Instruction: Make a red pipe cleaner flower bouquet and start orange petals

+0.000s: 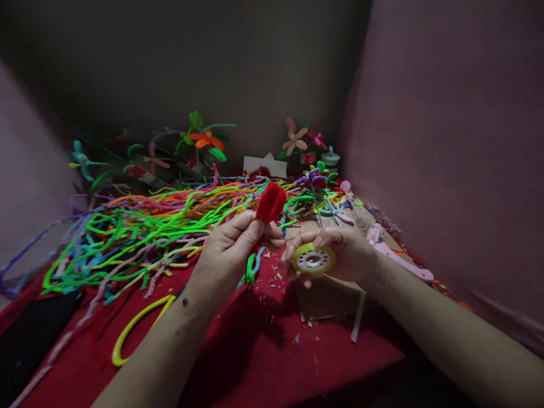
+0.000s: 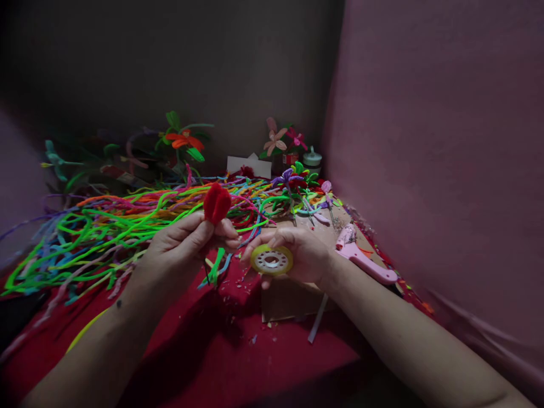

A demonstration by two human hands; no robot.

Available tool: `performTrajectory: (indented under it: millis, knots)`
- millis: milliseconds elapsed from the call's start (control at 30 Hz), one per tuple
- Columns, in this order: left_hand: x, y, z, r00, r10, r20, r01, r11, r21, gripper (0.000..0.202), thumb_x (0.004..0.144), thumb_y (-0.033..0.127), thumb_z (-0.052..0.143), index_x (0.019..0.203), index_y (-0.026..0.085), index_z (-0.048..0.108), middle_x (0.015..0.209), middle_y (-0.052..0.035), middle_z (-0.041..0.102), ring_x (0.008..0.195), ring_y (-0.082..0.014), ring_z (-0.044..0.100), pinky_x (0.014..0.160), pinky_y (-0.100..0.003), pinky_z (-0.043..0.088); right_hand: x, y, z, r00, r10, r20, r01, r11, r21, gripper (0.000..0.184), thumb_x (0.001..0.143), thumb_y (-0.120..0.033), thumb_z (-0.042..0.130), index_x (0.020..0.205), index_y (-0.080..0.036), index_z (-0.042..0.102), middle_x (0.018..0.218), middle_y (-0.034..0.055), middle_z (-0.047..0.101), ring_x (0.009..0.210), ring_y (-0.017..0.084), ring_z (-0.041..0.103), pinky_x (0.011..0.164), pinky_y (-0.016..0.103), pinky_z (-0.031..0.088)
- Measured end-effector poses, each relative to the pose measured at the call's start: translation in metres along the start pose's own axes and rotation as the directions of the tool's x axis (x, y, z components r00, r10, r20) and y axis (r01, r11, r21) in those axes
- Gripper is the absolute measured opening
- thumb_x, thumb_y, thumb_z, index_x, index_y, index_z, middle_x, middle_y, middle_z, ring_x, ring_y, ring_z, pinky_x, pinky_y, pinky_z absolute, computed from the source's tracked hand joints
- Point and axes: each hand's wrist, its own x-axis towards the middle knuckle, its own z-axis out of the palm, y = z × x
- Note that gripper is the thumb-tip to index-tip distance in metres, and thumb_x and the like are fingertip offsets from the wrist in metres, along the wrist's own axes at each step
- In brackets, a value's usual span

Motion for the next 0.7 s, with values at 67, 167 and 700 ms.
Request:
performTrajectory:
  millis: [67,167,700]
  knots:
    - [0.0,-0.001,0.001,1.0,-0.013,0.003,0.013,1.0,-0.002,0.019,0.087,0.029,0.054,0.08,0.017,0.067,0.076,-0.0016,0.068,0.071,-0.0126,0.066,0.071,-0.021,0.05,0.002,0.002,0.004,0.999,-0.006,-0.052,0.003,0.998,-0.058,0.025,0.071,-0.029,0.047,0.083,-0.012,0.061,0.081,0.0096,0.064,0.065,0.017,0.06,0.047,0.024,0.044]
    - [0.001,-0.003,0.002,0.999,-0.029,0.016,0.029,0.999,-0.045,0.019,0.087,0.027,0.053,0.08,0.016,0.067,0.075,-0.0021,0.068,0.072,-0.013,0.066,0.074,-0.023,0.05,0.004,0.005,0.009,0.984,-0.016,-0.179,-0.018,0.982,-0.187,0.029,0.08,-0.042,0.051,0.081,-0.015,0.061,0.067,0.0039,0.06,0.054,0.013,0.055,0.041,0.02,0.038]
    - [0.0,-0.008,0.012,0.94,-0.341,0.016,0.323,0.873,-0.367,0.019,0.084,0.027,0.054,0.069,0.017,0.047,0.05,0.0081,0.044,0.03,-0.0001,0.023,0.03,-0.013,0.025,-0.01,-0.019,0.031,0.797,-0.578,-0.174,0.222,0.548,-0.806,0.017,0.081,-0.028,0.061,0.073,-0.016,0.069,0.075,0.0028,0.061,0.07,0.013,0.052,0.061,0.025,0.04]
